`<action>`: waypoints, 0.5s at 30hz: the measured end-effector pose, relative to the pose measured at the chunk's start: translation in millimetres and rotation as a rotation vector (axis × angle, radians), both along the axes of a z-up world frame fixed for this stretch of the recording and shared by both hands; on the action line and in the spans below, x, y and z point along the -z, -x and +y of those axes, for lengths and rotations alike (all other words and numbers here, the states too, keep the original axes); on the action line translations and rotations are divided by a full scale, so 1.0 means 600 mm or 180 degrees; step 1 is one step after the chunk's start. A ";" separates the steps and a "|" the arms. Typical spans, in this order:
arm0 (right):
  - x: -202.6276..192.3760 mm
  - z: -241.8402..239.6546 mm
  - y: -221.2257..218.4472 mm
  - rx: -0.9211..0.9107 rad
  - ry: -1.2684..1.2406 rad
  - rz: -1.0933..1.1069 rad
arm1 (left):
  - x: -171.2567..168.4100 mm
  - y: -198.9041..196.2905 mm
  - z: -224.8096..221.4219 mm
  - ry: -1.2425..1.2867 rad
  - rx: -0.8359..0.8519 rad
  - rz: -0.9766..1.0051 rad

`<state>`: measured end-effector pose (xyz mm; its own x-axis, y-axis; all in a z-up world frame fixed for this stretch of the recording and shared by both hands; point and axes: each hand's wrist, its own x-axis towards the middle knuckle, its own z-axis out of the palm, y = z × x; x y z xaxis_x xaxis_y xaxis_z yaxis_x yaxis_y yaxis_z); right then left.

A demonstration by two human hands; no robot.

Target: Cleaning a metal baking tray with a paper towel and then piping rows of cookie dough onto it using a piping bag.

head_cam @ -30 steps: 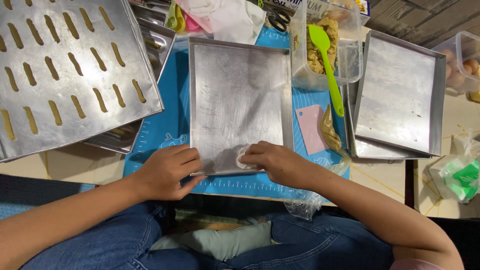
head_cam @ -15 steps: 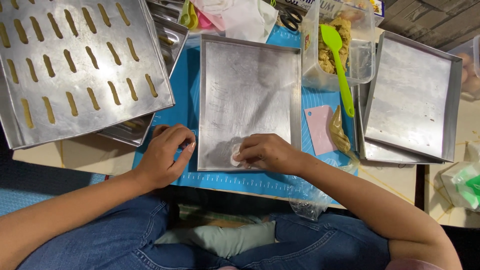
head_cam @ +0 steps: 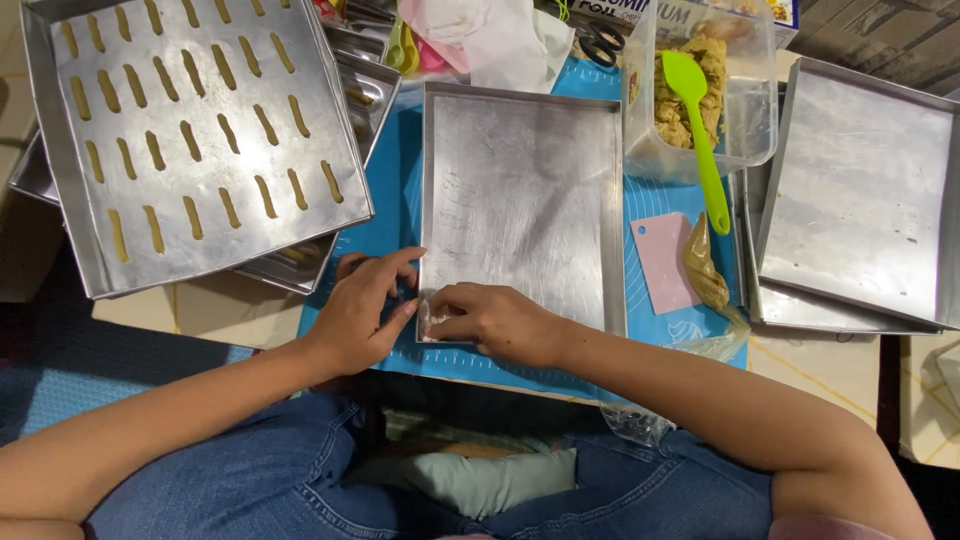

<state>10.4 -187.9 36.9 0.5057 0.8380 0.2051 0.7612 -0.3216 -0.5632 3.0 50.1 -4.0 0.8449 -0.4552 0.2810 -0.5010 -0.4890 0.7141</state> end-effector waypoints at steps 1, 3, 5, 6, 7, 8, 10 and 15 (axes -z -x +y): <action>0.003 0.006 0.002 0.0001 -0.0016 -0.0018 | 0.005 0.002 -0.001 -0.0016 0.0001 -0.0018; 0.008 0.017 0.004 -0.0001 -0.0029 -0.0318 | 0.011 0.003 -0.001 0.0002 -0.0036 0.0053; 0.042 0.022 0.007 -0.0006 -0.0040 -0.0446 | 0.013 0.003 -0.002 0.0021 -0.0040 0.0099; 0.059 0.023 0.007 -0.0017 -0.0026 -0.0546 | 0.014 0.002 -0.004 0.0063 -0.0050 0.0175; 0.068 0.023 0.002 0.0000 -0.0049 -0.0579 | 0.012 0.002 -0.004 0.0038 -0.0035 0.0141; 0.077 0.022 -0.002 0.0079 -0.0062 -0.0642 | 0.011 0.004 -0.004 0.0032 -0.0061 0.0168; 0.092 0.023 -0.019 0.0186 -0.0101 -0.0734 | 0.011 0.005 -0.003 -0.0004 -0.0062 0.0162; 0.079 0.026 -0.090 0.0722 -0.0209 -0.0965 | -0.009 0.010 -0.002 -0.0128 -0.0076 0.0334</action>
<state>64.5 -172.5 -10.4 0.5849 0.6918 0.4234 0.8100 -0.4716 -0.3485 -2.8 48.7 1.2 0.8794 -0.4437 0.1725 -0.4124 -0.5292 0.7415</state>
